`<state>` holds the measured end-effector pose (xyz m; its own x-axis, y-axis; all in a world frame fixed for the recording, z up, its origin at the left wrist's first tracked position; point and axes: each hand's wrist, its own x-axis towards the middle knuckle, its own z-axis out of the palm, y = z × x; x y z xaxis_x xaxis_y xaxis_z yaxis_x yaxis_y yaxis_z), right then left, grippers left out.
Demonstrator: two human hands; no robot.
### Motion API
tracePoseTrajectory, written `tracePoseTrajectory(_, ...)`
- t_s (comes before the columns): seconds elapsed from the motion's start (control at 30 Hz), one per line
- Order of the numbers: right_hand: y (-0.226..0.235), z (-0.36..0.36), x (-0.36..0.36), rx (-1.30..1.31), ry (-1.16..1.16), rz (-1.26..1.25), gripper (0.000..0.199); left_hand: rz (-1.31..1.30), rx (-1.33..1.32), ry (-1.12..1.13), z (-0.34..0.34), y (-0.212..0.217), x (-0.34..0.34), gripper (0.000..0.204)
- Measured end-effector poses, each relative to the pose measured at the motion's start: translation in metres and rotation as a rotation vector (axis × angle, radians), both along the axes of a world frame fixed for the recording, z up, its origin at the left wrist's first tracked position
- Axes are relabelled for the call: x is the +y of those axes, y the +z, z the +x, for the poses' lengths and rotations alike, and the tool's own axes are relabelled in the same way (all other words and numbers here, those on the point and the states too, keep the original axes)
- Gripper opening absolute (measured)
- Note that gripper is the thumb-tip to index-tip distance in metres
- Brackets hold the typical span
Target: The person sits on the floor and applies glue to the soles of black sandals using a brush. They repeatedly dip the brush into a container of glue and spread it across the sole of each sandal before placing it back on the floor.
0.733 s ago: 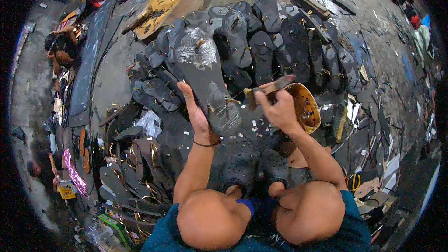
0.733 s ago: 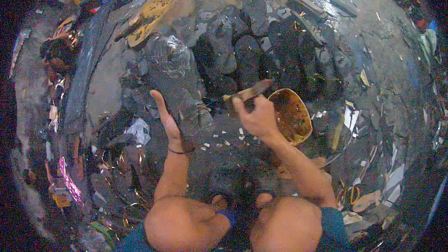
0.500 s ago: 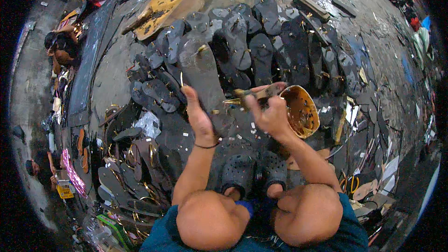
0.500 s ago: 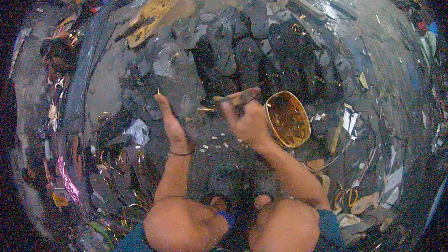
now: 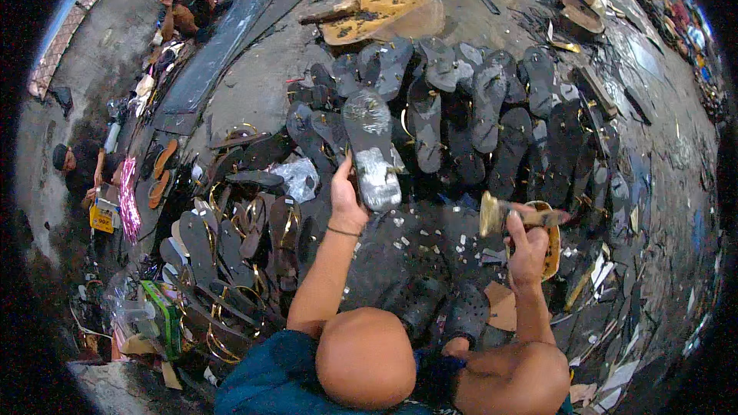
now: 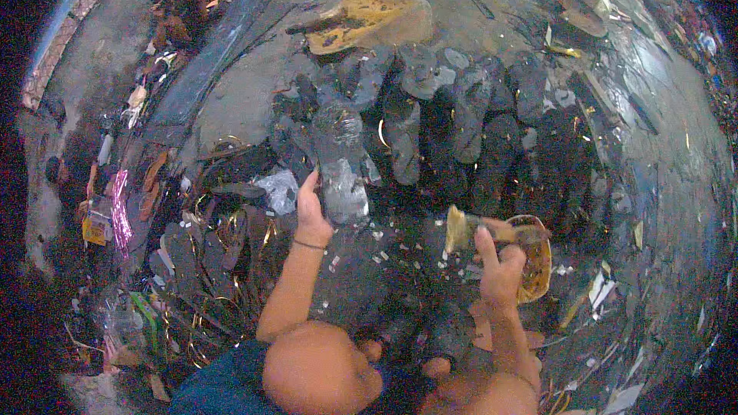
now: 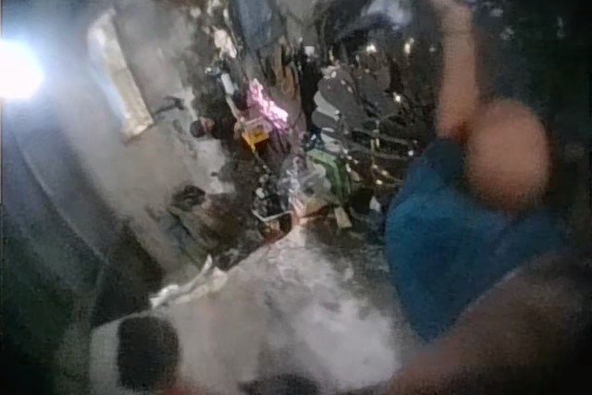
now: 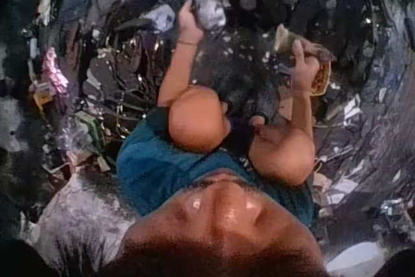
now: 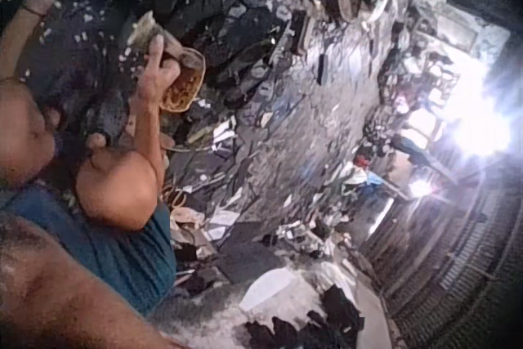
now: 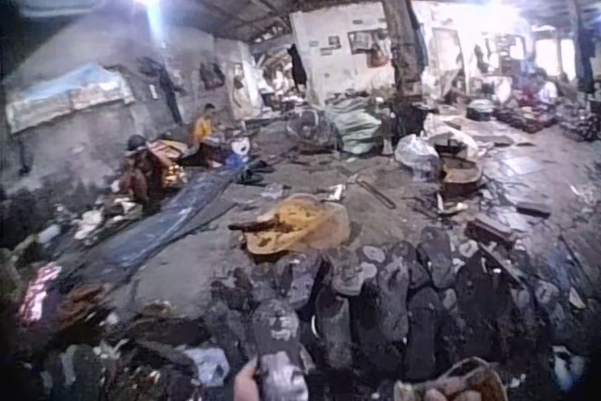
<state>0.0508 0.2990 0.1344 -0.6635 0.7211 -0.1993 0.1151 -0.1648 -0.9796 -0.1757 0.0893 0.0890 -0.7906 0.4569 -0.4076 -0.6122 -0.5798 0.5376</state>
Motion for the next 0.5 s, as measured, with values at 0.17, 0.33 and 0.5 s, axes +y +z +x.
tracePoseTrajectory(0.17,-0.039,0.023,0.010,-0.040,-0.059,-0.104,0.024,0.006,-0.127,0.223,-0.102,0.012,0.043,0.033)
tracePoseTrajectory(0.33,-0.033,0.023,0.000,-0.100,-0.028,-0.093,0.024,0.088,-0.057,0.235,-0.195,-0.024,0.031,0.058)
tracePoseTrajectory(0.5,-0.059,0.046,0.038,-0.092,-0.075,0.300,0.027,-0.496,0.302,0.176,-0.111,-0.042,-0.009,0.059)
